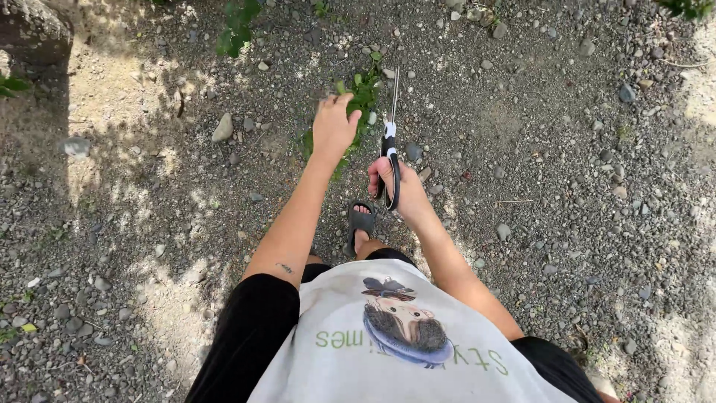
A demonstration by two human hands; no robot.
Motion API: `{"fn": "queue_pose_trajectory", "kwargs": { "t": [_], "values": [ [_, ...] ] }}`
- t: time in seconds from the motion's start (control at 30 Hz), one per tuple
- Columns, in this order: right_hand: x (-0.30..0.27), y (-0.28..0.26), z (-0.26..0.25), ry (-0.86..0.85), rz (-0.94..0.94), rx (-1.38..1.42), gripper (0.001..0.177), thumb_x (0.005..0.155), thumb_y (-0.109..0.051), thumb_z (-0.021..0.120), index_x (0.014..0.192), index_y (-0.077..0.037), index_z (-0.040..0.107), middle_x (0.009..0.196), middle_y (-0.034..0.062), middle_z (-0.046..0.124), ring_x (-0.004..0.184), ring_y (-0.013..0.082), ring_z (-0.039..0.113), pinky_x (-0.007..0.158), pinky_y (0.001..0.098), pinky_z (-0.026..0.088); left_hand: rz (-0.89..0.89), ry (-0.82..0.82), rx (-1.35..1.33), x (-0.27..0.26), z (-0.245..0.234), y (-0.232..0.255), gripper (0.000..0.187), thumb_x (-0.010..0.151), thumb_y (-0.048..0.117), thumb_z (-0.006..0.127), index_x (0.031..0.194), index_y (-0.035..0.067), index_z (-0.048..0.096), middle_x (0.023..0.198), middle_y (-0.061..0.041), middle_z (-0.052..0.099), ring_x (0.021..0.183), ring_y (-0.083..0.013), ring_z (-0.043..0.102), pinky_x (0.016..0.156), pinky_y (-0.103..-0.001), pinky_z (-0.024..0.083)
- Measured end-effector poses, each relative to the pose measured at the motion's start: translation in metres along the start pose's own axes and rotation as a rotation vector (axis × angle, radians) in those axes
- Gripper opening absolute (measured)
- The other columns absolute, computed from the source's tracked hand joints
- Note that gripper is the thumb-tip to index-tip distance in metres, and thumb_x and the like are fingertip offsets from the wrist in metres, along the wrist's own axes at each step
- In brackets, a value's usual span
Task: Pruning and trimming leaves and branches of a bush with gardening shears.
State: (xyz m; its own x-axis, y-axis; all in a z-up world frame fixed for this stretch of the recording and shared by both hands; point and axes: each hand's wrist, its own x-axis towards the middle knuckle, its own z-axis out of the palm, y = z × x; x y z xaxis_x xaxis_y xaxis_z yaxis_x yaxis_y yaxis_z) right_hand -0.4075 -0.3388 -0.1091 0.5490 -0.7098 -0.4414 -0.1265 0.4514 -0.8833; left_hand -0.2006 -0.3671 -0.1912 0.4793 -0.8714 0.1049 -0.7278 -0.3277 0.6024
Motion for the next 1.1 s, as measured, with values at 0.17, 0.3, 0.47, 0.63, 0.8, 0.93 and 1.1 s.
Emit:
{"fn": "queue_pose_trajectory", "kwargs": {
  "t": [0.17,0.3,0.47,0.63,0.8,0.93,1.1],
  "values": [
    [0.021,0.003,0.007,-0.078,-0.062,-0.047,0.046,0.101,-0.046,0.061,0.105,-0.001,0.067,0.086,0.0018,0.066,0.077,0.012,0.065,0.07,0.0269,0.054,-0.031,0.079,-0.536,-0.041,-0.032,0.019,0.019,0.093,0.016,0.073,0.107,0.005,0.073,0.096,-0.012,0.075,0.081,-0.0208,0.076,0.075,-0.032,0.06],
    [0.037,-0.01,0.035,-0.213,-0.082,-0.172,0.045,0.098,-0.044,0.062,0.118,-0.004,0.067,0.086,-0.0004,0.065,0.078,0.0097,0.063,0.069,0.0251,0.051,-0.184,0.161,-0.626,-0.063,-0.088,0.019,0.015,0.094,0.015,0.071,0.104,0.004,0.074,0.089,-0.009,0.076,0.074,-0.016,0.072,0.069,-0.029,0.057],
    [0.033,-0.043,0.112,-0.396,-0.257,-0.351,0.04,0.099,-0.036,0.066,0.122,-0.004,0.069,0.091,-0.0027,0.067,0.083,0.0074,0.061,0.073,0.0235,0.049,-0.268,0.363,-0.648,-0.093,-0.172,-0.012,0.013,0.096,0.013,0.069,0.101,0.003,0.075,0.086,-0.006,0.075,0.072,-0.0126,0.07,0.067,-0.029,0.056],
    [0.022,-0.057,0.198,-0.572,-0.4,-0.39,0.028,0.096,-0.017,0.073,0.121,-0.003,0.072,0.103,-0.0053,0.064,0.095,0.0062,0.063,0.084,0.0236,0.051,-0.317,0.586,-0.764,-0.135,-0.248,-0.061,0.014,0.099,0.015,0.069,0.102,0.002,0.074,0.082,-0.003,0.072,0.072,-0.0081,0.064,0.066,-0.027,0.052],
    [0.002,-0.041,0.293,-0.594,-0.285,-0.332,0.027,0.094,-0.018,0.073,0.117,-0.003,0.072,0.095,-0.0036,0.069,0.088,0.0072,0.063,0.08,0.0245,0.052,-0.417,0.638,-0.7,-0.18,-0.318,-0.109,0.014,0.098,0.016,0.07,0.103,0.003,0.075,0.083,-0.001,0.072,0.071,-0.0061,0.063,0.066,-0.024,0.053],
    [-0.019,-0.022,0.364,-0.612,-0.281,-0.188,0.033,0.097,-0.029,0.074,0.116,-0.001,0.07,0.091,0.0005,0.066,0.085,0.0099,0.061,0.077,0.0268,0.05,-0.299,0.711,-0.765,-0.214,-0.368,-0.148,0.015,0.1,0.016,0.067,0.105,0.003,0.074,0.089,-0.001,0.074,0.076,-0.0052,0.064,0.069,-0.023,0.053],
    [-0.044,-0.027,0.425,-0.59,-0.241,-0.089,0.045,0.097,-0.038,0.07,0.12,0.0,0.067,0.093,0.0008,0.066,0.087,0.0099,0.062,0.079,0.0267,0.048,-0.4,0.601,-0.82,-0.228,-0.415,-0.193,0.017,0.099,0.018,0.068,0.105,0.004,0.074,0.085,0.0,0.072,0.071,-0.0057,0.062,0.064,-0.024,0.052]
  ]
}}
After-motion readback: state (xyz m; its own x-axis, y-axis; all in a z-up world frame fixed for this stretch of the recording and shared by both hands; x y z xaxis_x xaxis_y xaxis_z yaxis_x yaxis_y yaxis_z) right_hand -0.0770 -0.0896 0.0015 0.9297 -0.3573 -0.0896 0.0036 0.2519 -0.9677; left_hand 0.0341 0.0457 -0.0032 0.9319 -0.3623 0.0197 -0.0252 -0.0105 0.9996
